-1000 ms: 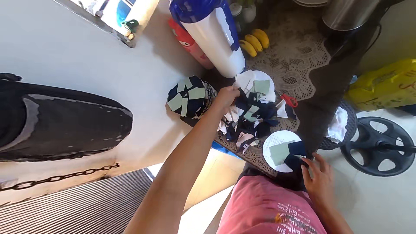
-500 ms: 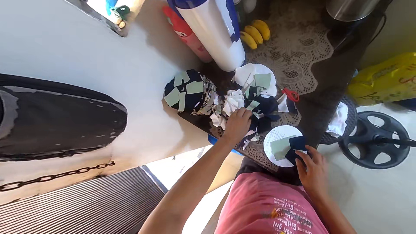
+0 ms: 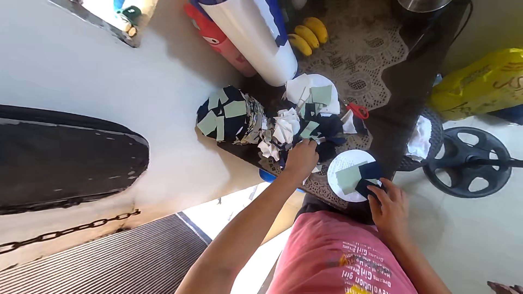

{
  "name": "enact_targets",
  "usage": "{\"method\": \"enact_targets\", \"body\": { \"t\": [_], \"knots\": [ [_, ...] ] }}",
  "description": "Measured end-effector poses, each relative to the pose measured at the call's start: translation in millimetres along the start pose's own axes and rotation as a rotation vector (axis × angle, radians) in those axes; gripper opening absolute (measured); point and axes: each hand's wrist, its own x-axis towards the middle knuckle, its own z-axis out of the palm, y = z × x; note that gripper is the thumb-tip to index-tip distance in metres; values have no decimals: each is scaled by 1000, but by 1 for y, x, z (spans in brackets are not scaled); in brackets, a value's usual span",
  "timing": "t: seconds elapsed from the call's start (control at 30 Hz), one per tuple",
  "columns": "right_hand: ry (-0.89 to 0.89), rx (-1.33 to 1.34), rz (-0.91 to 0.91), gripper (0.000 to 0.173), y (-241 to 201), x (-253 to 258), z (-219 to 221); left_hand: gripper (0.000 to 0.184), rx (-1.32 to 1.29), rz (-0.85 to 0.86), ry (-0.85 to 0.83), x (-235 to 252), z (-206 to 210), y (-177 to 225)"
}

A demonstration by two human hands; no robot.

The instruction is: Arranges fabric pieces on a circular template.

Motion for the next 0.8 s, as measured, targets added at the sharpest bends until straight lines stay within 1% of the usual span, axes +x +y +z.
{"method": "enact_targets", "body": {
  "t": [0.17, 0.43, 0.57, 0.67, 0.8],
  "knots": [
    [1, 7, 3, 25, -1, -3, 0, 18, -241, -11, 96, 0, -1, -16],
    [-3, 11, -64, 24, -15, 9, 5, 21, -508, -115, 69, 5, -3, -38],
    [-52, 18, -113, 23, -24, 18, 10, 20, -704, -161, 77, 9, 5, -49],
    [-106, 53, -162, 21, -39, 32, 13, 18, -861, -188, 79, 8, 6, -53],
    [-164, 118, -240, 20, -71, 59, 22, 16, -1003, -208, 89, 6, 5, -55]
  ]
}}
